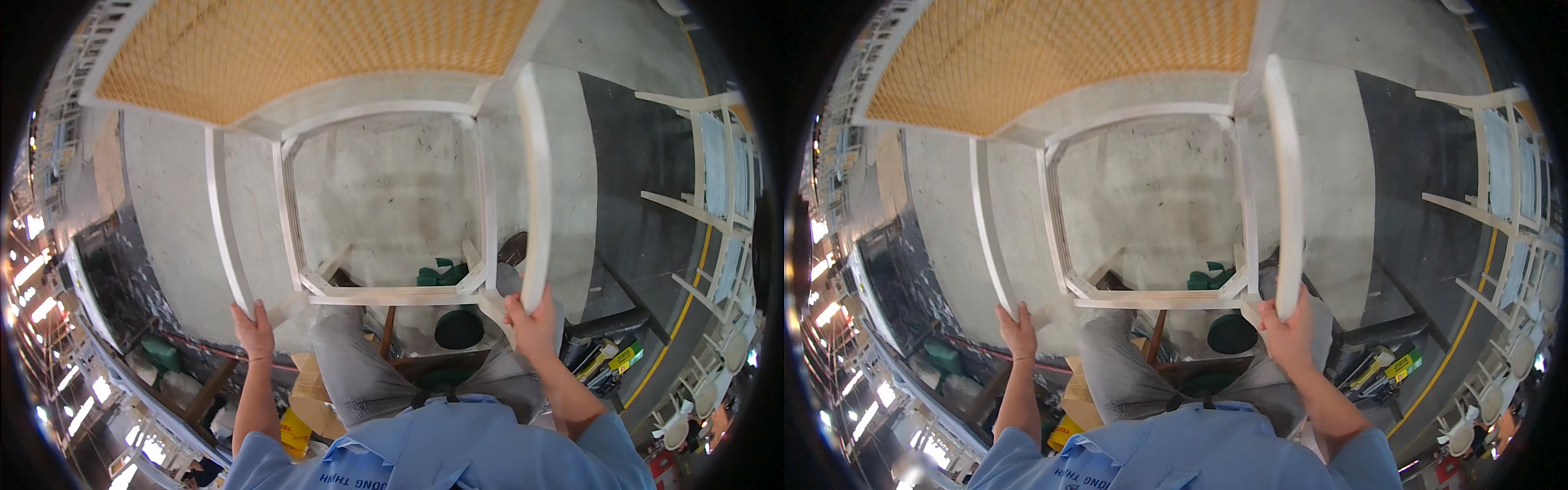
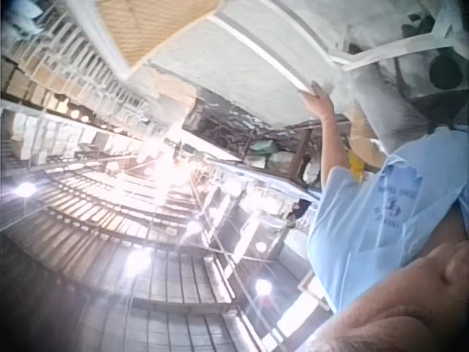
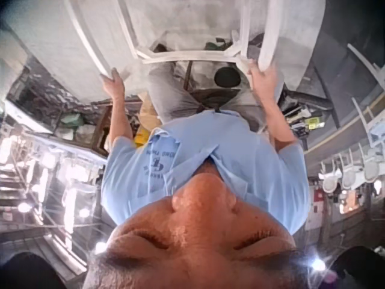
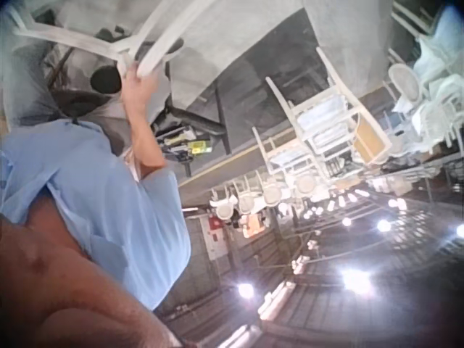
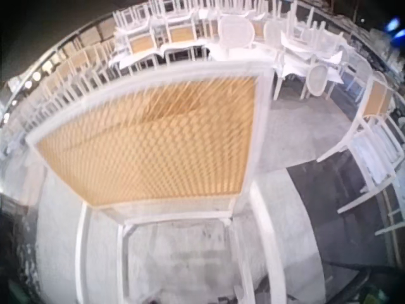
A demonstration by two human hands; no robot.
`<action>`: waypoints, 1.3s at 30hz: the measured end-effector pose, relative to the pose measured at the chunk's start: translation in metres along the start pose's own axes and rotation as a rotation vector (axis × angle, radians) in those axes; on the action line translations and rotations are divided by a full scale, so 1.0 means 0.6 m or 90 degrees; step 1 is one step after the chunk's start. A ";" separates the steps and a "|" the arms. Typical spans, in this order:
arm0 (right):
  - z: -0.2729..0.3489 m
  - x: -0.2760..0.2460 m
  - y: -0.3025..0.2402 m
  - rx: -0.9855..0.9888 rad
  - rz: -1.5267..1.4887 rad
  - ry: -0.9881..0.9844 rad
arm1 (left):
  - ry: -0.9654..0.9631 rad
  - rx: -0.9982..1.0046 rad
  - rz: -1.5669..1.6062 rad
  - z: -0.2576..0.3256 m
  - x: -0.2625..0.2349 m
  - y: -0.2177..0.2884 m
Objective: The person uses a pneumatic staple gun to attach green webbing straps to the underside of a white chair frame. They position and staple multiple straps across the seat base, then cut the excess webbing with scissors. The chair is handled and repositioned during the process.
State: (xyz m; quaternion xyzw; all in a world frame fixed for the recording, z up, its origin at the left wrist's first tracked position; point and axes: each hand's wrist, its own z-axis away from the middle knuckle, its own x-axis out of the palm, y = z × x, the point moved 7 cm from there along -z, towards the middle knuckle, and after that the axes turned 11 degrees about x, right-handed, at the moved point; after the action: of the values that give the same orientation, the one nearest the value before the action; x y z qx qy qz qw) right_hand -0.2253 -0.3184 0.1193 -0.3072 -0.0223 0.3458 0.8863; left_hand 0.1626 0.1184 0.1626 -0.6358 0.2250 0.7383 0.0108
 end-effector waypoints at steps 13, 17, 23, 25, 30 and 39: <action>0.013 0.023 -0.010 -0.072 -0.014 -0.058 | 0.069 0.002 0.039 0.014 0.003 -0.047; 0.003 0.019 -0.019 -0.192 -0.019 -0.128 | 0.114 0.009 -0.046 0.007 -0.003 -0.060; -0.016 -0.050 -0.105 -0.249 0.133 -0.075 | 0.052 -0.026 -0.002 0.055 0.023 -0.023; -0.026 -0.092 -0.123 -0.252 0.174 -0.052 | -0.003 -0.025 0.049 0.080 0.039 0.005; 0.000 -0.218 -0.135 -0.399 0.321 0.155 | -0.088 0.053 0.038 0.073 0.059 0.168; 0.105 -0.001 0.055 -0.362 0.473 -0.087 | -0.003 0.138 -0.037 -0.055 0.044 0.203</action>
State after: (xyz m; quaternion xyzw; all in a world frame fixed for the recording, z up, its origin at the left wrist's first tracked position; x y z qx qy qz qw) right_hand -0.2614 -0.2669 0.1519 -0.5018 -0.0629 0.6388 0.5798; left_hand 0.1513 -0.0096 0.1733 -0.6355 0.2849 0.7105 0.1011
